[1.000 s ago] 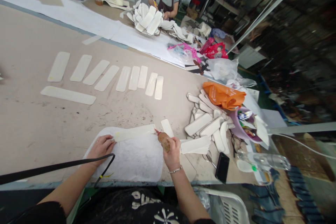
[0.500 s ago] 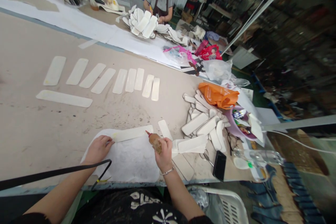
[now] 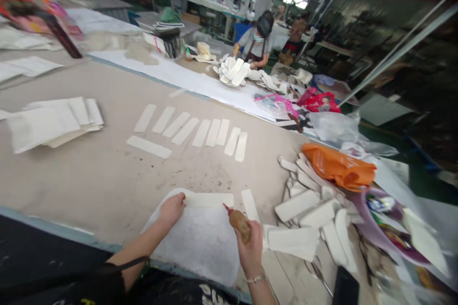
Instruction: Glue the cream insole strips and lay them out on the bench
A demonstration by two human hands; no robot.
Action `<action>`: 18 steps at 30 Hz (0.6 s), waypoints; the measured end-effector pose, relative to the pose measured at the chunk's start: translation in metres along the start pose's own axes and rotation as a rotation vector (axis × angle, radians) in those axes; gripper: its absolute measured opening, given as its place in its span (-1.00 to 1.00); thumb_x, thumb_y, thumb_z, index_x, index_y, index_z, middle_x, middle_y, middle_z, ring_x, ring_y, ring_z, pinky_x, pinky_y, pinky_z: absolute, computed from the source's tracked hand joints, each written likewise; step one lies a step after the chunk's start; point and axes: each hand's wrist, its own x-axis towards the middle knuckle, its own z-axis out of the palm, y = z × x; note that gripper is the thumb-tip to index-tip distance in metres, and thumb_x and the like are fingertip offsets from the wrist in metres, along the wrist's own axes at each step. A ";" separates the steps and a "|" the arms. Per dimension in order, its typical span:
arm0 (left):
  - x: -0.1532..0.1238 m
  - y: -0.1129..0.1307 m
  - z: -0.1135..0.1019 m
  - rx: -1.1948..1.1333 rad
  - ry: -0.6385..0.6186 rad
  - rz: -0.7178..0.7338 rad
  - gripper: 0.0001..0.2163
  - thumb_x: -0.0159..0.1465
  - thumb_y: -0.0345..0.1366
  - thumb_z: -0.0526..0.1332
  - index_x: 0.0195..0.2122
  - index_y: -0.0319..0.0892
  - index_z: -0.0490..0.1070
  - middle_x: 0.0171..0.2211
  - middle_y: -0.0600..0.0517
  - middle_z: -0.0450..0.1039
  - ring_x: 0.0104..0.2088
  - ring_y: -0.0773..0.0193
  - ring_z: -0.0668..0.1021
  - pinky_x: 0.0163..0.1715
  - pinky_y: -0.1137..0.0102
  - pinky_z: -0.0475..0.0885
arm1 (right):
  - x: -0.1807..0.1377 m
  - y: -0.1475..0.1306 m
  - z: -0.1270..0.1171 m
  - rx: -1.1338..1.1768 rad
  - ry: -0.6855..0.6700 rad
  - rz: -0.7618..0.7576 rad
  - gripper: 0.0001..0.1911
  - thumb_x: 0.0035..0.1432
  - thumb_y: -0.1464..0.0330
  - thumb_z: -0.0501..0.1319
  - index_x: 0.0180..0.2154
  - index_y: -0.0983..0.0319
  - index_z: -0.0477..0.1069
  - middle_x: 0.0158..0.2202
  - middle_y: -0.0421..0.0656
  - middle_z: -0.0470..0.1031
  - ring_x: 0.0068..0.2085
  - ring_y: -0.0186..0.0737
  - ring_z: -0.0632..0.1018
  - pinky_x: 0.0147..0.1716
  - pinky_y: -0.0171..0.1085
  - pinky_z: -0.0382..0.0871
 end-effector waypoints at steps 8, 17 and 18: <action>0.012 -0.023 -0.032 -0.073 -0.032 -0.016 -0.84 0.18 -0.42 0.12 -0.23 -0.15 0.42 -0.30 0.01 0.54 -0.26 0.27 0.54 -0.30 0.44 0.31 | 0.002 0.026 -0.016 -0.024 0.053 0.070 -0.45 -0.02 0.08 0.34 -0.11 0.32 0.37 -0.17 0.09 0.41 -0.13 0.18 0.45 -0.18 0.17 0.40; 0.065 -0.146 -0.147 -0.067 0.177 -0.156 -0.66 0.30 -0.15 0.17 0.02 -0.22 0.34 -0.02 -0.08 0.39 -0.09 0.19 0.49 -0.11 0.16 0.47 | 0.007 -0.001 0.006 -0.021 0.003 0.100 -0.49 0.00 0.07 0.31 -0.13 0.29 0.37 -0.17 0.06 0.41 -0.13 0.15 0.45 -0.16 0.21 0.39; 0.067 -0.156 -0.152 -0.077 0.221 -0.162 -0.65 0.30 -0.15 0.16 0.05 -0.22 0.32 0.01 -0.09 0.37 -0.07 0.17 0.48 -0.09 0.15 0.46 | 0.007 -0.002 0.009 -0.018 -0.008 0.107 -0.49 -0.01 0.08 0.32 -0.13 0.29 0.37 -0.17 0.06 0.42 -0.14 0.15 0.46 -0.16 0.20 0.39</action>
